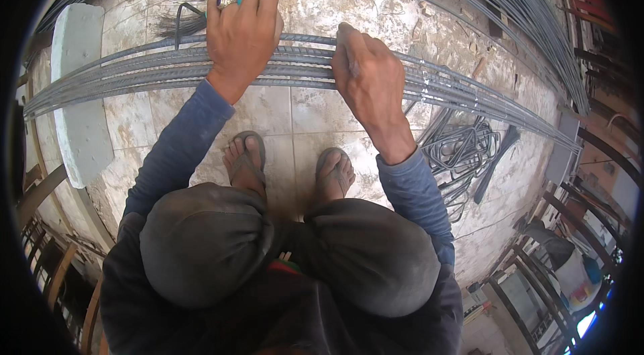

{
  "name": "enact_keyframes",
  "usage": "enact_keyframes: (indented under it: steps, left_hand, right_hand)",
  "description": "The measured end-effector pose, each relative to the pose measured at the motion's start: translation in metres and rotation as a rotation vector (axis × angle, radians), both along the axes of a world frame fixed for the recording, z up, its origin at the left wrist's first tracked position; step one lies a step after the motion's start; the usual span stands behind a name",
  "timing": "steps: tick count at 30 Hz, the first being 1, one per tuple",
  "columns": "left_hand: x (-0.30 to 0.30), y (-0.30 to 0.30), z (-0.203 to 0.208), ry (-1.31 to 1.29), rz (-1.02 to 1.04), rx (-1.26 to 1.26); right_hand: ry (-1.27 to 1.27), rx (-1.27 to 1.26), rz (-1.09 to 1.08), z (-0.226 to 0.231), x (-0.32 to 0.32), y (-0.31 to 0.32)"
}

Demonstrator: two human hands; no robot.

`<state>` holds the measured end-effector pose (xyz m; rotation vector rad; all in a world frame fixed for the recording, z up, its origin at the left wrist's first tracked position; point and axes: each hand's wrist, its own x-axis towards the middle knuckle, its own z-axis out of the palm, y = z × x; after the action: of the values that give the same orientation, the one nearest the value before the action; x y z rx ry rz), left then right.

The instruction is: The person measures bundles of rebar using a yellow tape measure and marks specific points on the metal using a white piece of chalk.

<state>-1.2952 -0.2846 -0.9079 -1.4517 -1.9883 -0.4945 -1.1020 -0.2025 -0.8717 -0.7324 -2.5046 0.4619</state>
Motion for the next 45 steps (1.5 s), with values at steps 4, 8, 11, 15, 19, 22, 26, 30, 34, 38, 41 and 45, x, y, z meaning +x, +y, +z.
enact_keyframes:
  steps: [4,8,11,15,19,22,26,30,34,38,41,45]
  left_hand:
    - [0.001,-0.002,0.0,-0.024,0.033,-0.118]
    - [0.005,-0.003,0.025,-0.059,-0.029,-0.148]
    - [0.003,-0.006,0.019,-0.041,-0.031,-0.11]
    - [-0.001,-0.007,0.017,0.023,-0.038,-0.033]
    - [0.001,0.002,0.001,-0.033,-0.006,-0.063]
    - [-0.001,0.002,0.003,-0.026,0.021,-0.102]
    - [-0.007,0.001,0.02,-0.095,-0.078,-0.136]
    - [-0.015,-0.004,0.065,-0.486,-0.191,-0.178]
    - [-0.035,-0.003,0.13,-0.841,-0.354,-0.482]
    - [-0.039,0.001,0.137,-1.097,-0.534,-0.849]
    - [-0.036,0.003,0.118,-1.101,-0.537,-0.968]
    - [-0.031,0.005,0.107,-1.123,-0.456,-0.954]
  right_hand:
    - [-0.075,-0.049,0.044,0.005,0.007,-0.011]
    - [-0.089,-0.038,0.069,0.015,0.017,-0.016]
    - [-0.126,-0.032,0.096,0.019,0.023,-0.031]
    - [-0.092,-0.121,0.178,0.018,0.032,-0.05]
    - [-0.476,-0.378,0.387,-0.011,0.075,-0.089]
    - [-0.497,-0.45,0.445,-0.013,0.082,-0.092]
    - [-0.373,-0.423,0.473,-0.003,0.073,-0.088]
    - [-0.382,-0.383,0.483,-0.014,0.075,-0.091]
    - [-0.458,-0.57,0.415,-0.053,0.091,-0.102]
    - [-0.351,-0.928,0.406,-0.103,0.118,-0.126]
    - [-0.174,-1.155,0.388,-0.135,0.138,-0.152]
    - [-0.233,-1.03,0.377,-0.149,0.144,-0.165]
